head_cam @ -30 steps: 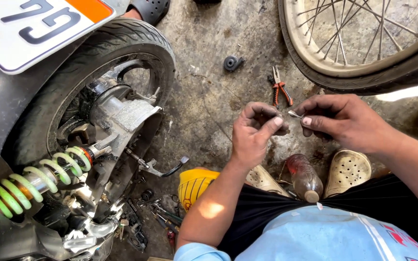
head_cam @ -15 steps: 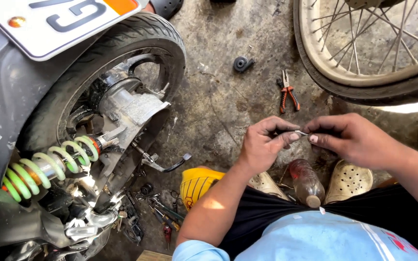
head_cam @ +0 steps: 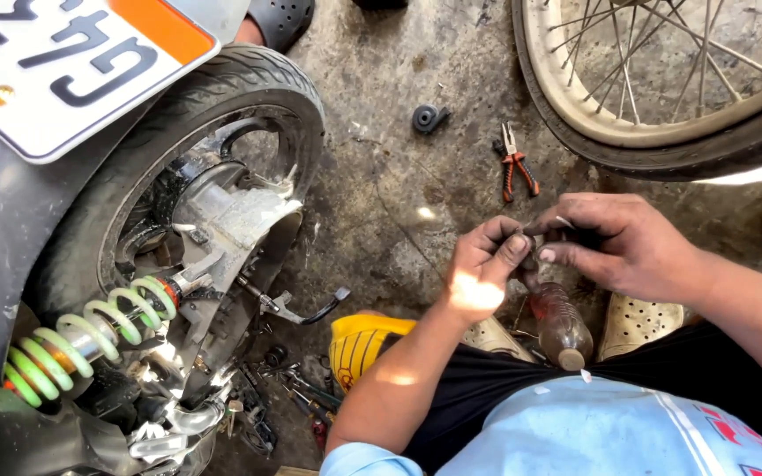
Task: Disassembling and inspecting a small motorcycle component using pliers and a screwdriver in a repair shop.
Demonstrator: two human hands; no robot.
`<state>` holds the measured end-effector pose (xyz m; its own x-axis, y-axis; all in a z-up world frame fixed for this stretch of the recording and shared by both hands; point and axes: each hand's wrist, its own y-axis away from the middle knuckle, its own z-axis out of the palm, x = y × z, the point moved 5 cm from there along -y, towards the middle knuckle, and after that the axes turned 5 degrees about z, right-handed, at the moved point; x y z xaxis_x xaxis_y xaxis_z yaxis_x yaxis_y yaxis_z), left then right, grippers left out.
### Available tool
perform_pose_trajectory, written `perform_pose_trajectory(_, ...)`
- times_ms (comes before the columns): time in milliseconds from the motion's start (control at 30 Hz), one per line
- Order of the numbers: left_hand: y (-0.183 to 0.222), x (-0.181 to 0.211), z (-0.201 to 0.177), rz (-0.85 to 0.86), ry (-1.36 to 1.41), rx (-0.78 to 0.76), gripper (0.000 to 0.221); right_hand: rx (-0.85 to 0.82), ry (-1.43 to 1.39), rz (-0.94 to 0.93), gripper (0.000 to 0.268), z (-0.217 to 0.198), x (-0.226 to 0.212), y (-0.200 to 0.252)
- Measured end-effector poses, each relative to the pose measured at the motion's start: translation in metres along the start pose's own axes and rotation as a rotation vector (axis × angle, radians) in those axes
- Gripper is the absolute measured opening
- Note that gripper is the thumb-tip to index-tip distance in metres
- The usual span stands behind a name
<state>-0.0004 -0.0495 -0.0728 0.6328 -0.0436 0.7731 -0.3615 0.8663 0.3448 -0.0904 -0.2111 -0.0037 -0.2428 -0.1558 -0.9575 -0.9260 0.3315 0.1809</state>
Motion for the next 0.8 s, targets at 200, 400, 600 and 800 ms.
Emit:
perform_pose_trajectory(200, 0.0, -0.03, -0.001, -0.168, 0.463, 0.06, 0.01, 0.003, 0.013, -0.111, 0.025, 0.005, -0.002, -0.001)
perform_pose_trajectory(400, -0.004, -0.009, 0.004, -0.198, 0.431, 0.048, 0.004, -0.009, 0.108, -0.231, 0.028, -0.001, -0.002, 0.0)
perform_pose_trajectory(600, -0.024, 0.013, -0.004, -0.098, 0.144, -0.011, 0.022, 0.046, 0.358, -0.255, 0.027, -0.009, 0.012, -0.003)
perform_pose_trajectory(800, -0.037, 0.01, 0.011, -0.133, 0.4, -0.022, 0.019, 0.11, 0.293, -0.475, 0.022, -0.008, 0.002, -0.007)
